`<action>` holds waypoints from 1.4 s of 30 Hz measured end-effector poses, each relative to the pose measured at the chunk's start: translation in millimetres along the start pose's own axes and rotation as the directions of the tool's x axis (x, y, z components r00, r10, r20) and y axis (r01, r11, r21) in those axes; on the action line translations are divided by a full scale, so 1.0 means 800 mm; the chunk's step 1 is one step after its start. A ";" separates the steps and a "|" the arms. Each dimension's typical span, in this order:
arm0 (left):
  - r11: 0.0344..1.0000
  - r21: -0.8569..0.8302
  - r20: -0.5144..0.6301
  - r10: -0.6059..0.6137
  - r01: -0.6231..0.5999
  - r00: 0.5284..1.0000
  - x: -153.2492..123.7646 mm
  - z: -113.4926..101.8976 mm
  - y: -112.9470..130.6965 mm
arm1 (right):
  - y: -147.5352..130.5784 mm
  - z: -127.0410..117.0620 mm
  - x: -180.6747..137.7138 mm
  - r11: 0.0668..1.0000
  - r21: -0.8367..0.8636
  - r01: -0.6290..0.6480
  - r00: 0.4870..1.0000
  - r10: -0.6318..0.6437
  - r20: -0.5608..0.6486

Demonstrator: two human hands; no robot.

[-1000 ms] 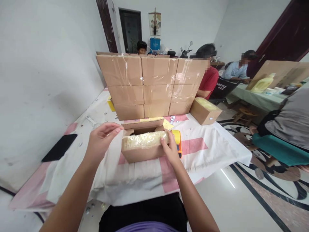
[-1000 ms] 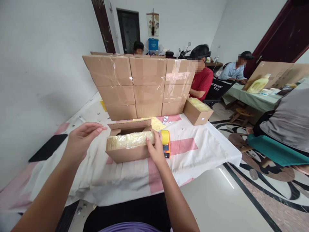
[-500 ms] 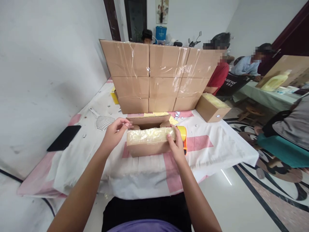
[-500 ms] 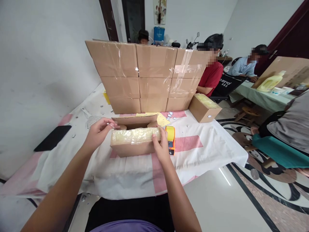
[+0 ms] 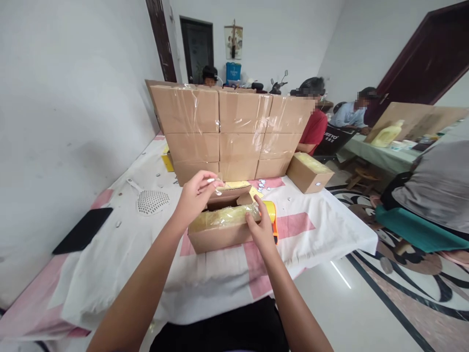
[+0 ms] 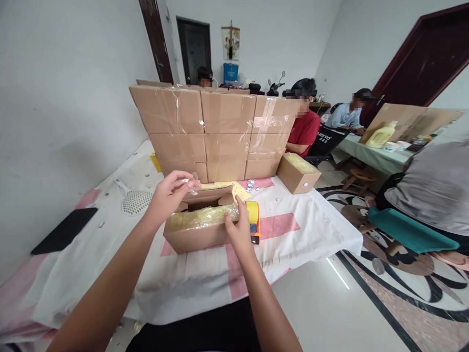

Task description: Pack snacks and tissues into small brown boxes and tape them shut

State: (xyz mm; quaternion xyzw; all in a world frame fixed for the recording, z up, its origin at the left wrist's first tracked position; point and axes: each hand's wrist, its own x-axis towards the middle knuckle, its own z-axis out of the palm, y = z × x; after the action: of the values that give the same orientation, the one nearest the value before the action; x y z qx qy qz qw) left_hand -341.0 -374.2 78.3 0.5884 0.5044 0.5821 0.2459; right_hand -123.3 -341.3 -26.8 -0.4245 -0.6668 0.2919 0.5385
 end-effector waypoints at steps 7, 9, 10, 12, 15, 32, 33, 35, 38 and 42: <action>0.987 0.077 0.253 -0.157 0.142 0.955 -0.028 0.009 -0.016 | -0.055 -0.024 0.029 0.945 -0.190 0.265 0.964 -0.264 0.035; 0.976 0.085 0.279 -0.214 0.198 0.936 -0.037 0.011 -0.027 | -0.072 -0.019 0.042 0.932 -0.191 0.308 0.946 -0.278 0.166; 0.974 0.070 0.278 -0.226 0.215 0.934 -0.040 0.013 -0.031 | -0.079 -0.014 0.048 0.933 -0.189 0.305 0.937 -0.259 0.235; 0.975 0.028 0.258 -0.219 0.220 0.941 -0.044 0.014 -0.035 | -0.088 0.000 0.059 0.952 -0.168 0.256 0.916 -0.183 0.356; 0.979 0.007 0.224 -0.202 0.206 0.953 -0.046 0.015 -0.035 | -0.093 0.019 0.070 0.985 -0.064 0.159 0.869 -0.108 0.483; 1.000 0.002 0.015 0.031 -0.031 0.999 -0.051 0.016 -0.046 | -0.099 -0.006 0.093 0.972 0.119 -0.201 0.867 0.120 0.483; 0.998 0.021 -0.036 0.052 -0.051 0.998 -0.052 0.015 -0.046 | -0.100 -0.001 0.090 0.976 0.088 -0.200 0.865 0.134 0.484; 0.991 0.076 -0.110 0.120 -0.112 0.987 -0.053 0.014 -0.044 | -0.098 0.012 0.081 0.986 -0.036 -0.165 0.878 0.164 0.450; 0.925 0.253 -0.023 0.297 -0.282 0.955 -0.056 0.013 -0.039 | -0.092 0.029 0.066 0.929 -0.370 -0.004 0.921 0.147 0.360; 0.750 0.460 0.267 0.394 -0.475 0.880 -0.067 0.017 -0.042 | -0.084 0.040 0.054 0.756 -0.631 0.177 0.928 0.086 0.363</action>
State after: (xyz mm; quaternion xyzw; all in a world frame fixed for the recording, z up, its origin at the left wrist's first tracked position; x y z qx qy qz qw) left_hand -328.9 -404.6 22.7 0.7762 0.4691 0.4207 -0.0241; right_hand -173.5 -332.7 42.6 -0.5058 -0.8257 0.1020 0.2278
